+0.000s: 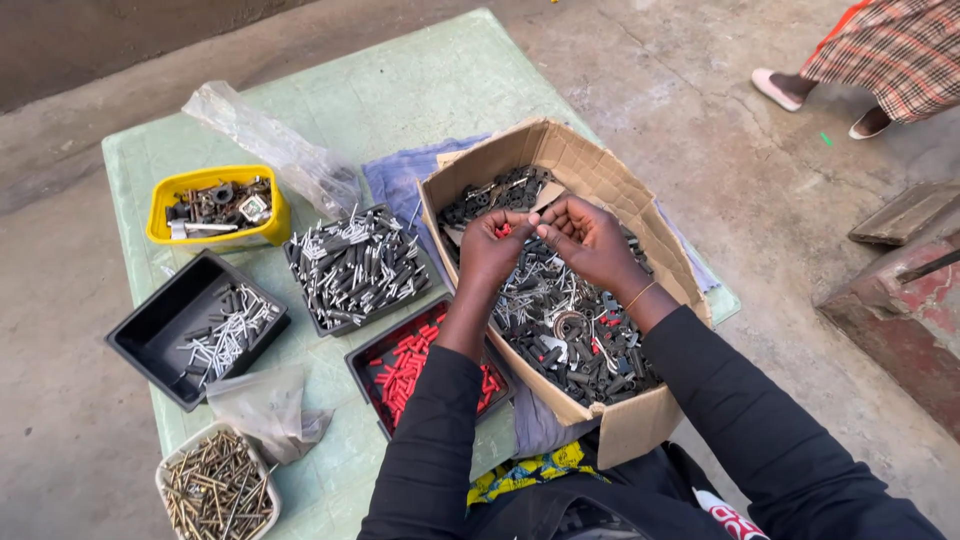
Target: The person sorts small metal hardware components from a large cardboard box into smaller containers on a table. They pick up individual items, such as screws and red plastic pieces, and place them into designated yellow, black, and red trays.
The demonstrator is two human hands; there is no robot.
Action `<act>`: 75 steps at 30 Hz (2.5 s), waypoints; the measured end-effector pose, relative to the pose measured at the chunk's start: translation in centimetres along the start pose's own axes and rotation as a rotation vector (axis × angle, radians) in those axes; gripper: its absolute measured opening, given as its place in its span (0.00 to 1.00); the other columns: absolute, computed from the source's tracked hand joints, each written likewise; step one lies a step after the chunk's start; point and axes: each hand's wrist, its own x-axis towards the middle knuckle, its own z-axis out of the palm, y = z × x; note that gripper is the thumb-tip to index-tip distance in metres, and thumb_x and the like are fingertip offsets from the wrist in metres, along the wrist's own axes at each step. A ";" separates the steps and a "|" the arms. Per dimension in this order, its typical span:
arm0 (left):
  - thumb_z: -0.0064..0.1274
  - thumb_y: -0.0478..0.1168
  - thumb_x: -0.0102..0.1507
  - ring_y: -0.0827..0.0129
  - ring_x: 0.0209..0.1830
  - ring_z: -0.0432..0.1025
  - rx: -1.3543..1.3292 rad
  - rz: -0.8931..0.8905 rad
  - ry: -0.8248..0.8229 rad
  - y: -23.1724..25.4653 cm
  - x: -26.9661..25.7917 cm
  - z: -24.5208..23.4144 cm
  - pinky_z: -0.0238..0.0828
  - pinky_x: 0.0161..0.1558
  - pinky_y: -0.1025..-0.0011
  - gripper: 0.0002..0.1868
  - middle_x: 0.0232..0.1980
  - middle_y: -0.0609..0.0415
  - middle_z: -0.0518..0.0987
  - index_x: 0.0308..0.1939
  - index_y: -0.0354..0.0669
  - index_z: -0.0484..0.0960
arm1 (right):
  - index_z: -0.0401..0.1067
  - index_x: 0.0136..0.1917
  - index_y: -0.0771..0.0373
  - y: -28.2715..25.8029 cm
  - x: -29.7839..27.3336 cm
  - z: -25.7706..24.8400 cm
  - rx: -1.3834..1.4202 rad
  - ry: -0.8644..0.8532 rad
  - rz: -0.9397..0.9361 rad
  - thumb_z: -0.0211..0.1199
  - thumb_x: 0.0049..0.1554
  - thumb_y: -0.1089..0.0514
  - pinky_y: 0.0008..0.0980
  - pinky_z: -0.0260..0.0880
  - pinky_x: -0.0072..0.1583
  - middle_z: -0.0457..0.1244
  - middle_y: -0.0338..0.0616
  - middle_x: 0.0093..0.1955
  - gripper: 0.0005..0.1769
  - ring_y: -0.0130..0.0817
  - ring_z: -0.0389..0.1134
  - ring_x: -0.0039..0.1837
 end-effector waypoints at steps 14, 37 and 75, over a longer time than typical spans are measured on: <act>0.66 0.41 0.56 0.84 0.20 0.55 0.006 0.032 0.038 -0.2 0.4 -0.2 0.50 0.28 0.84 0.05 0.17 0.62 0.67 0.31 0.45 0.88 | 0.73 0.47 0.62 -2.7 0.1 0.0 -0.150 -0.082 -0.088 0.60 0.66 0.61 0.27 0.61 0.38 0.63 0.42 0.31 0.06 0.25 0.58 0.35; 0.40 0.46 0.73 0.79 0.14 0.58 -0.462 -0.252 0.006 -2.5 2.1 -0.9 0.47 0.14 0.84 0.17 0.23 0.55 0.69 0.35 0.42 0.77 | 0.73 0.59 0.63 -0.8 0.4 -1.6 -0.247 0.186 -0.038 0.62 0.57 0.72 0.21 0.59 0.33 0.66 0.47 0.38 0.17 0.28 0.64 0.33; 0.53 0.43 0.68 0.48 0.43 0.80 0.362 0.403 -0.395 6.1 -3.5 1.2 0.82 0.44 0.58 0.09 0.38 0.44 0.83 0.49 0.48 0.85 | 0.80 0.47 0.63 -9.3 -10.4 -6.2 -0.804 -0.331 0.284 0.65 0.53 0.63 0.59 0.71 0.52 0.70 0.58 0.45 0.08 0.65 0.73 0.48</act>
